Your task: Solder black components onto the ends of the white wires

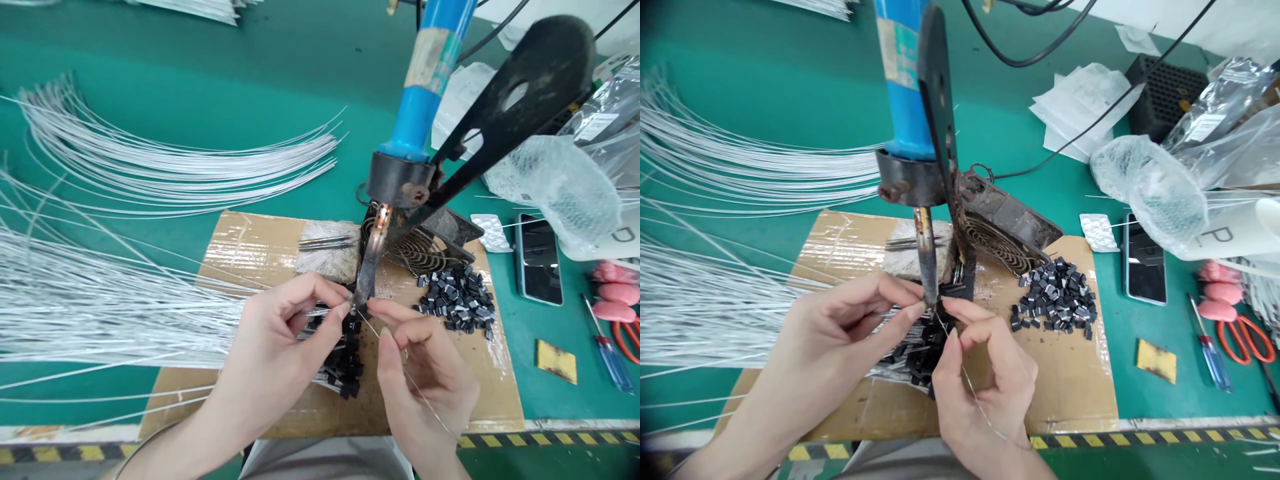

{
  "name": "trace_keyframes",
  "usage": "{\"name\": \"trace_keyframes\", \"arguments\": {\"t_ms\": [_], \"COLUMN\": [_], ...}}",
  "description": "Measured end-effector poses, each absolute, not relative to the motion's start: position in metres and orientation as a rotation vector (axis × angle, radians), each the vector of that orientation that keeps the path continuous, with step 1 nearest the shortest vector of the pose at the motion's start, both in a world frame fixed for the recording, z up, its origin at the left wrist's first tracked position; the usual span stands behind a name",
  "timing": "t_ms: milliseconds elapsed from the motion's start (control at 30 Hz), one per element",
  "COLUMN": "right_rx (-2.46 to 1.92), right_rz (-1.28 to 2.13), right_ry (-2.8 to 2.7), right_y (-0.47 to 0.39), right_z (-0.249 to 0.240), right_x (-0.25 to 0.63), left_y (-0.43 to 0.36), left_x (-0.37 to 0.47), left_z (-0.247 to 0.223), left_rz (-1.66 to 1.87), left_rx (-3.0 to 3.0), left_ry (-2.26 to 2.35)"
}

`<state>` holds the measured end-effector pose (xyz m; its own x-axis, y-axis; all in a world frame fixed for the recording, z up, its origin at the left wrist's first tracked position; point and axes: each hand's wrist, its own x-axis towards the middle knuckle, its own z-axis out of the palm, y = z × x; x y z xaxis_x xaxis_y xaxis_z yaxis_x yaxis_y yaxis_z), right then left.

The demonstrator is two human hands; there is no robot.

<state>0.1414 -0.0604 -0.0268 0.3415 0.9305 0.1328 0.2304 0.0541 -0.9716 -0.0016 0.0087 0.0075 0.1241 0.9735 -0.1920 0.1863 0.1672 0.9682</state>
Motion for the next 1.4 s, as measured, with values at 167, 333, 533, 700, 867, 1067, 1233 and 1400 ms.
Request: {"name": "trace_keyframes", "arguments": {"t_ms": [167,333,533,700,867,1067,1233,1400], "right_rx": [-1.456,-1.436,-1.443,-1.447,-1.438,-1.455,-1.458,-1.434], "right_rz": [0.748,0.754,0.739,0.731,0.736,0.741,0.729,0.717], "right_ry": [-1.113,-1.137,-1.153,-1.151,-1.143,-1.125,-1.126,-1.156], "right_y": [-0.0596,-0.06,-0.0598,-0.0589,-0.0588,-0.0595,-0.0595,-0.0594], "right_z": [-0.0262,-0.0283,-0.029,-0.0274,-0.0273,-0.0284,-0.0284,-0.0289], "right_x": [0.1403,0.1431,0.1438,0.1418,0.1413,0.1408,0.1403,0.1424], "left_y": [0.0082,0.0091,0.01,0.0094,0.0083,0.0085,0.0083,0.0082], "left_x": [-0.0024,-0.0022,-0.0004,-0.0019,-0.0026,-0.0029,-0.0025,-0.0024], "left_z": [0.0055,0.005,0.0065,0.0061,0.005,0.0044,0.0057,0.0069], "left_rz": [0.881,0.882,0.897,0.898,0.903,0.901,0.903,0.914], "left_rx": [1.284,1.283,1.275,1.275,1.263,1.264,1.274,1.27], "left_ry": [1.32,1.318,1.314,1.32,1.32,1.304,1.307,1.304]}}
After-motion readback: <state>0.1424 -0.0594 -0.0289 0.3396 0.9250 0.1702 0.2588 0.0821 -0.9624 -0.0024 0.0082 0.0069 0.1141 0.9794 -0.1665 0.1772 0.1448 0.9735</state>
